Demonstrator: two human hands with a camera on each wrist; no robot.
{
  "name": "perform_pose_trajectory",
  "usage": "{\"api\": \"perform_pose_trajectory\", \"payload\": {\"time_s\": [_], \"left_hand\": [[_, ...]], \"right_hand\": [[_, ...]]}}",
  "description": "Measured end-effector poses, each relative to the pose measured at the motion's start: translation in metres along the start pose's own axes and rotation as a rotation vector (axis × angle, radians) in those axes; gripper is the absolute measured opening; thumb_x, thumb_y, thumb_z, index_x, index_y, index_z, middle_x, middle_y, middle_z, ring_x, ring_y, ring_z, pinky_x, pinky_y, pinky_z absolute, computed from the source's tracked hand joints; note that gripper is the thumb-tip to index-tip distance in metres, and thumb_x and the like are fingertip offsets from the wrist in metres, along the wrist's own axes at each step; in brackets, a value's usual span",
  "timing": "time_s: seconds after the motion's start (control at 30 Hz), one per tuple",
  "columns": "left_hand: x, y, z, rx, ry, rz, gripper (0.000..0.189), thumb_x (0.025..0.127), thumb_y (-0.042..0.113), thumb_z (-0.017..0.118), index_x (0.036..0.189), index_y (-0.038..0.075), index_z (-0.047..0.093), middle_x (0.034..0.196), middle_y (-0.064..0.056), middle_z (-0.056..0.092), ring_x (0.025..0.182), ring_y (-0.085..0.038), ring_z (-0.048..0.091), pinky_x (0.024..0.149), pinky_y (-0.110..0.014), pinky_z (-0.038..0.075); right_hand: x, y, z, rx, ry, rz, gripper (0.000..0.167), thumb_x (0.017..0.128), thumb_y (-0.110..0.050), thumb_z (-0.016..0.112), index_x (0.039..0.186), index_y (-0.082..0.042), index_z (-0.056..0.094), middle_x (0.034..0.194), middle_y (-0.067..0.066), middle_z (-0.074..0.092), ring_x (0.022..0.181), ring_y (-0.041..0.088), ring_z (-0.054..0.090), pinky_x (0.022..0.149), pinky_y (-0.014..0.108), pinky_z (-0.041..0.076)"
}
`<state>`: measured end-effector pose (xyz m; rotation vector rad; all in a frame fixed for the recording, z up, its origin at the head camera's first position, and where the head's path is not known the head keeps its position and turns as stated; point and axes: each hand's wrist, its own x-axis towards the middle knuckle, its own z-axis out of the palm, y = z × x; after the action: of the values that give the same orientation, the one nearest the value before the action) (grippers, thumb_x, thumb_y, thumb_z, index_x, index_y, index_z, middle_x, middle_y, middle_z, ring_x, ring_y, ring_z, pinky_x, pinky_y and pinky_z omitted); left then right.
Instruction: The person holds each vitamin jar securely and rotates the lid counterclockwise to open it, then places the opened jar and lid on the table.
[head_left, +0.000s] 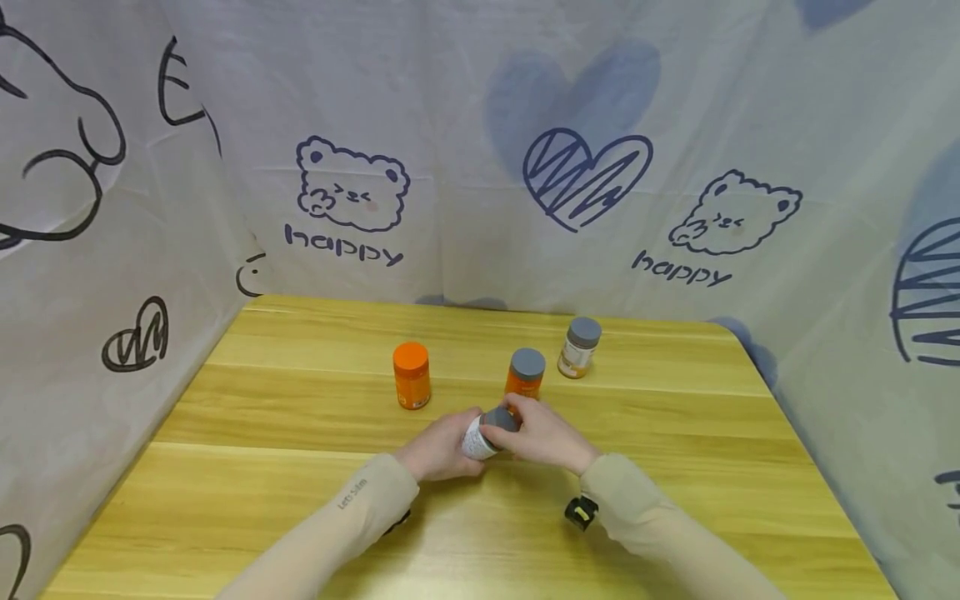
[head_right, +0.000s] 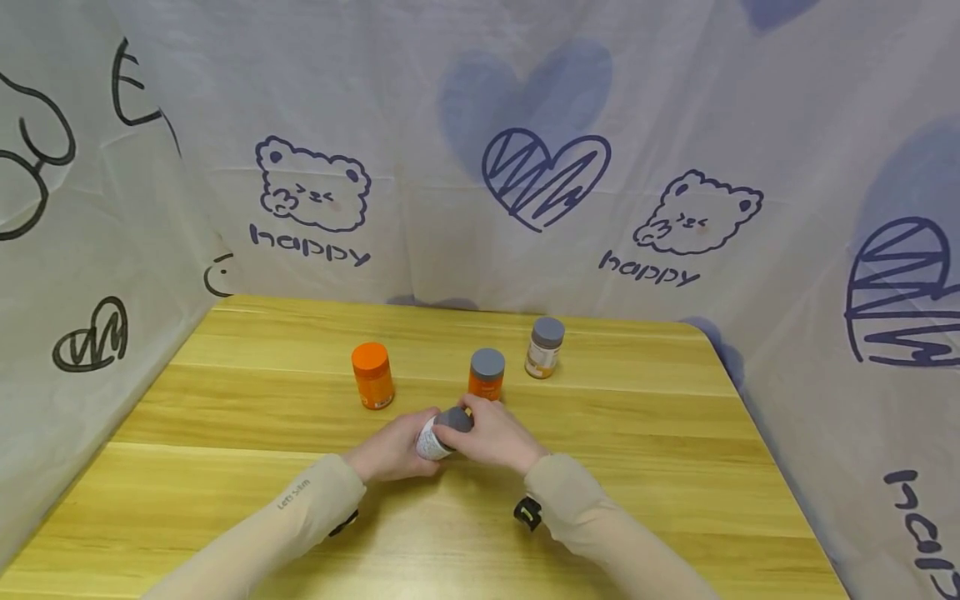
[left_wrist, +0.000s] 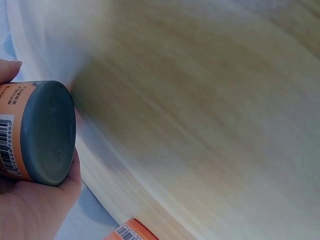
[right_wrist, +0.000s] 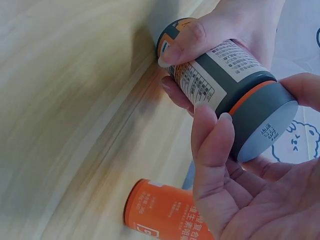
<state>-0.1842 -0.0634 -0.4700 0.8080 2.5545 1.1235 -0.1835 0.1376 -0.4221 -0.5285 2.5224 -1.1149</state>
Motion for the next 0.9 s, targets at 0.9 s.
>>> {"api": "perform_pose_trajectory", "payload": {"time_s": [0.9], "left_hand": [[0.001, -0.001, 0.000, -0.031, -0.015, -0.025, 0.042, 0.077, 0.005, 0.081, 0.110, 0.013, 0.058, 0.100, -0.001, 0.068, 0.088, -0.013, 0.061, 0.082, -0.033, 0.052]], "right_hand": [[0.009, 0.017, -0.012, -0.300, -0.048, -0.387, 0.036, 0.094, -0.035, 0.070, 0.122, -0.017, 0.058, 0.103, -0.002, 0.069, 0.087, 0.007, 0.062, 0.079, 0.023, 0.052]]}}
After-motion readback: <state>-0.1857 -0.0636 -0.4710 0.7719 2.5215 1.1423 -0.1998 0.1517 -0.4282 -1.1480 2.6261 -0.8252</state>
